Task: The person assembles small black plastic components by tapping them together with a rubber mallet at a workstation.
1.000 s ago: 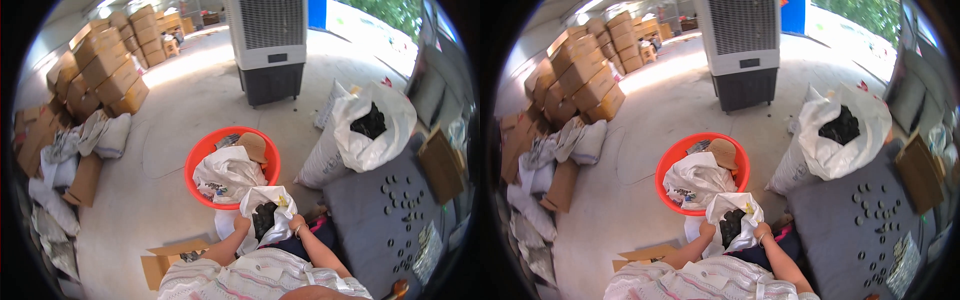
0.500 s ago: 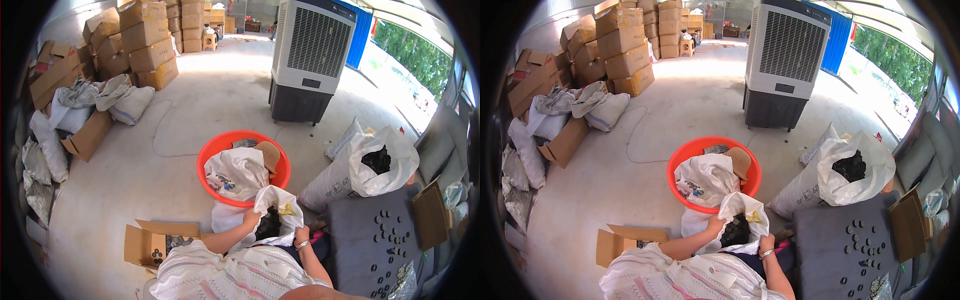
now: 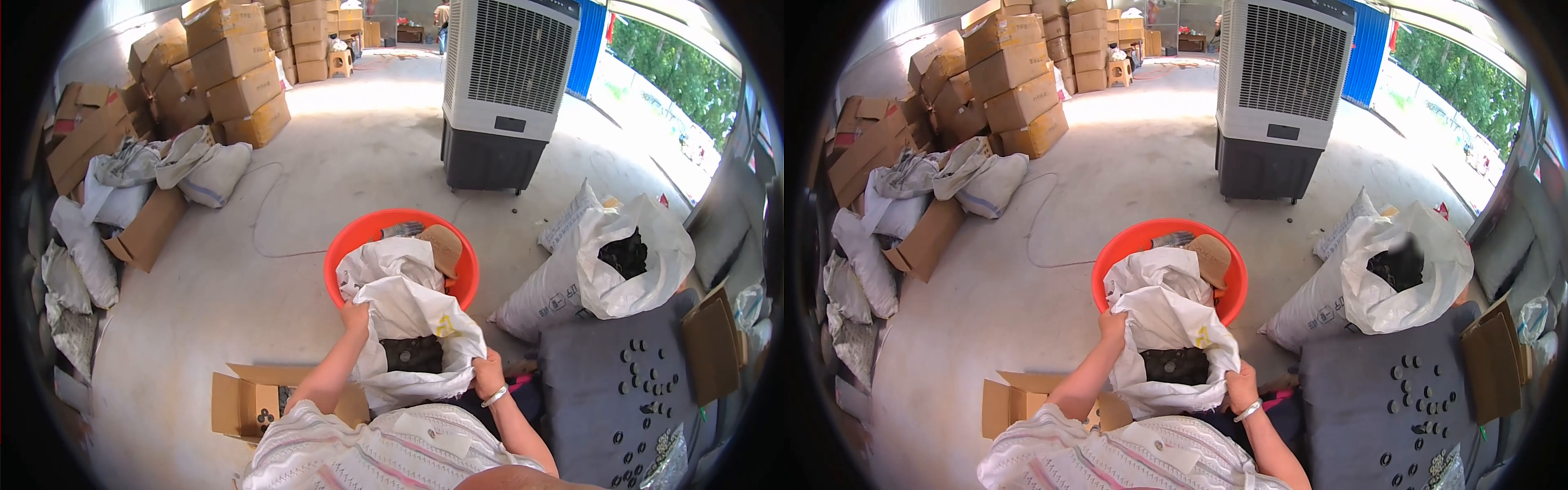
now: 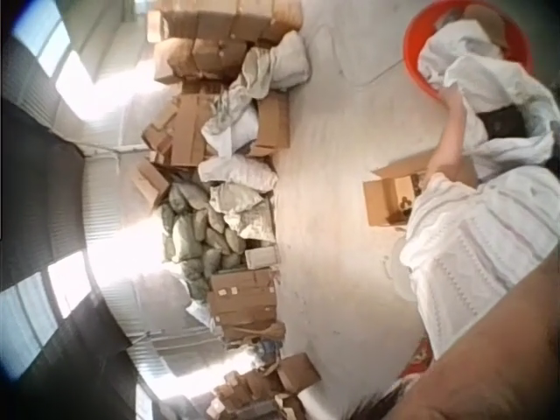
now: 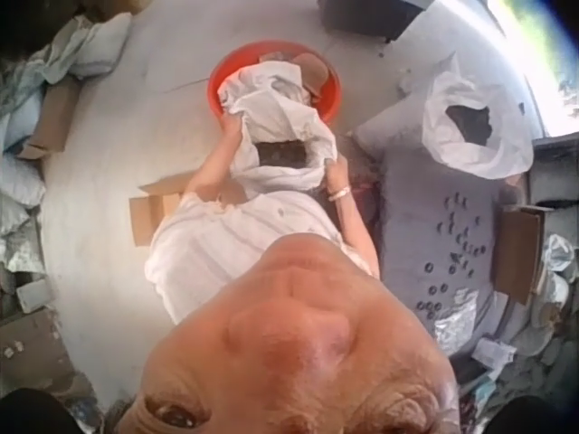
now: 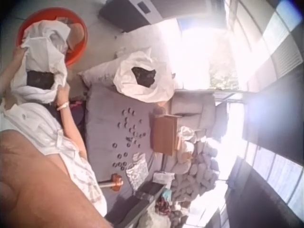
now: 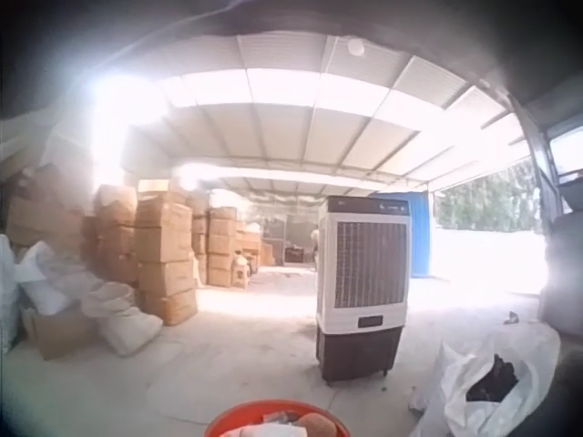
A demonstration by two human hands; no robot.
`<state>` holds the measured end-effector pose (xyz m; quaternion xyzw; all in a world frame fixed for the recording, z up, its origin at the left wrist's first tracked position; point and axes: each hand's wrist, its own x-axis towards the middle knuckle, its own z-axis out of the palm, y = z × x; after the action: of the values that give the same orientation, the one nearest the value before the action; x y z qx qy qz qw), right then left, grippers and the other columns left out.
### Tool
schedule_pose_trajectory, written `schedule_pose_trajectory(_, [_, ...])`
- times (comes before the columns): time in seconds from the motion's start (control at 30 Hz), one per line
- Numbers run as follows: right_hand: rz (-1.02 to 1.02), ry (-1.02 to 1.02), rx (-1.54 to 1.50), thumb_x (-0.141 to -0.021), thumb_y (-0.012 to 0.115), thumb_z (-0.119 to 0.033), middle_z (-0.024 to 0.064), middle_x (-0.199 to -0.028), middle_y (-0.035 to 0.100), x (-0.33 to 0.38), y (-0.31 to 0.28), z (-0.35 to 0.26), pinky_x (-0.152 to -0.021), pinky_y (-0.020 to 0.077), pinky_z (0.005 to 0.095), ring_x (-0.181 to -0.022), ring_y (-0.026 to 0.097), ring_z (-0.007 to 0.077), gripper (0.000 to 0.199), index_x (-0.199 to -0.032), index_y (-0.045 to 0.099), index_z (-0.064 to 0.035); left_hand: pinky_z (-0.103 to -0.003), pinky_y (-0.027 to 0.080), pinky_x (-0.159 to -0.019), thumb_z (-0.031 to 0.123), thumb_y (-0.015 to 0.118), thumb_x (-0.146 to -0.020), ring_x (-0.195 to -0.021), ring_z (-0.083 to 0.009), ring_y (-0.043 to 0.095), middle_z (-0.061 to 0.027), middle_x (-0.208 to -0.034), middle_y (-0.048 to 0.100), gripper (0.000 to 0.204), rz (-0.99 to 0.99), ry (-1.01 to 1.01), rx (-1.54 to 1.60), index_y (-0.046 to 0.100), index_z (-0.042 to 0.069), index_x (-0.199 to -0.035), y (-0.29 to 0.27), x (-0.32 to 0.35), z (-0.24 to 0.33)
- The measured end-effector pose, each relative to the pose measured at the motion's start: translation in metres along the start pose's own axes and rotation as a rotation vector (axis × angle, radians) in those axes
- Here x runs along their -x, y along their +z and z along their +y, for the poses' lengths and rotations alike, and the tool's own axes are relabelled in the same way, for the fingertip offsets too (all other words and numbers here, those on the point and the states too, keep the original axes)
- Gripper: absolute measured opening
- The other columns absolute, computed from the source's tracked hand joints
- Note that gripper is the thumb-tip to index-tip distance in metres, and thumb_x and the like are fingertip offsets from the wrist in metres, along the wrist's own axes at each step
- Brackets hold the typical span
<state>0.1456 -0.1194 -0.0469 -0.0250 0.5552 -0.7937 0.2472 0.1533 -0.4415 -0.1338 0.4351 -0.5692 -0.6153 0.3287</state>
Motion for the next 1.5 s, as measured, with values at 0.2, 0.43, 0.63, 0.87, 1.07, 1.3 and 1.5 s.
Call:
schedule_pose_trajectory(0.2, [0.176, 0.055, -0.082, -0.074, 0.041, 0.011, 0.0099, -0.09, 0.067, 0.005, -0.043, 0.005, -0.067, 0.0518, 0.0318, -0.074, 0.064, 0.021, 0.035, -0.1, 0.063, 0.0042, -0.033, 0.047, -0.071, 0.004, 0.065, -0.07, -0.077, -0.0207, 0.063, -0.0124, -0.086, 0.068, 0.029, -0.203, 0.027, -0.101, 0.067, -0.004, -0.097, 0.017, 0.008, 0.024])
schedule_pose_trajectory(0.43, [-0.003, 0.115, -0.049, -0.081, 0.051, 0.002, 0.0055, -0.089, 0.065, 0.031, -0.027, 0.01, -0.07, 0.0502, 0.0289, -0.078, 0.063, 0.0161, 0.025, -0.105, 0.059, 0.0021, -0.035, 0.049, -0.074, 0.01, 0.064, -0.072, -0.082, -0.0292, 0.065, -0.0181, -0.09, 0.068, 0.036, -0.178, 0.234, -0.317, 0.065, 0.0, -0.106, 0.019, 0.0, 0.043])
schedule_pose_trajectory(0.63, [0.153, -0.119, 0.481, -0.085, 0.065, -0.02, 0.0099, -0.086, 0.067, 0.041, -0.05, -0.022, -0.067, 0.0504, 0.0307, -0.074, 0.063, 0.0159, 0.033, -0.106, 0.061, 0.0047, -0.051, 0.035, -0.099, 0.016, 0.068, -0.069, -0.119, -0.0423, 0.045, -0.0248, -0.129, 0.047, 0.073, -0.404, 1.011, -0.909, 0.04, 0.006, -0.136, 0.076, 0.065, 0.094])
schedule_pose_trajectory(0.87, [0.646, -0.534, 0.689, -0.084, 0.063, -0.014, 0.0122, -0.085, 0.064, 0.129, -0.089, -0.08, -0.071, 0.0506, 0.033, -0.077, 0.063, 0.0242, 0.026, -0.105, 0.061, 0.001, -0.049, 0.032, -0.102, 0.01, 0.065, -0.074, -0.121, -0.041, 0.044, -0.024, -0.133, 0.045, 0.058, -0.899, 1.34, -0.441, 0.048, 0.003, -0.129, 0.179, 0.206, 0.113])
schedule_pose_trajectory(1.07, [1.085, -0.509, 0.952, -0.081, 0.064, -0.012, 0.0149, -0.087, 0.062, 0.194, -0.137, -0.106, -0.07, 0.0505, 0.036, -0.079, 0.063, 0.0306, 0.023, -0.1, 0.063, 0.0, -0.041, 0.042, -0.095, 0.006, 0.061, -0.08, -0.114, -0.0364, 0.05, -0.0191, -0.129, 0.051, 0.046, -1.566, 1.348, 0.011, 0.052, 0.001, -0.125, 0.252, 0.352, 0.127])
schedule_pose_trajectory(1.3, [1.339, -0.265, 1.217, -0.083, 0.059, -0.013, 0.0186, -0.094, 0.059, 0.173, -0.217, -0.168, -0.076, 0.0491, 0.0419, -0.088, 0.061, 0.0353, 0.027, -0.108, 0.063, -0.0042, -0.043, 0.046, -0.09, 0.015, 0.065, -0.08, -0.11, -0.0342, 0.054, -0.0153, -0.124, 0.055, 0.042, -1.619, 1.368, -0.277, 0.056, 0.005, -0.12, 0.353, 0.433, 0.106])
schedule_pose_trajectory(1.5, [1.258, -0.012, 1.412, -0.083, 0.058, -0.011, 0.0201, -0.105, 0.057, 0.139, -0.283, -0.189, -0.082, 0.0494, 0.0421, -0.094, 0.06, 0.0366, 0.031, -0.114, 0.061, -0.0073, -0.042, 0.048, -0.083, 0.021, 0.067, -0.079, -0.097, -0.0323, 0.06, -0.0111, -0.106, 0.061, 0.036, -1.569, 1.6, -0.442, 0.063, 0.007, -0.112, 0.378, 0.455, 0.096])
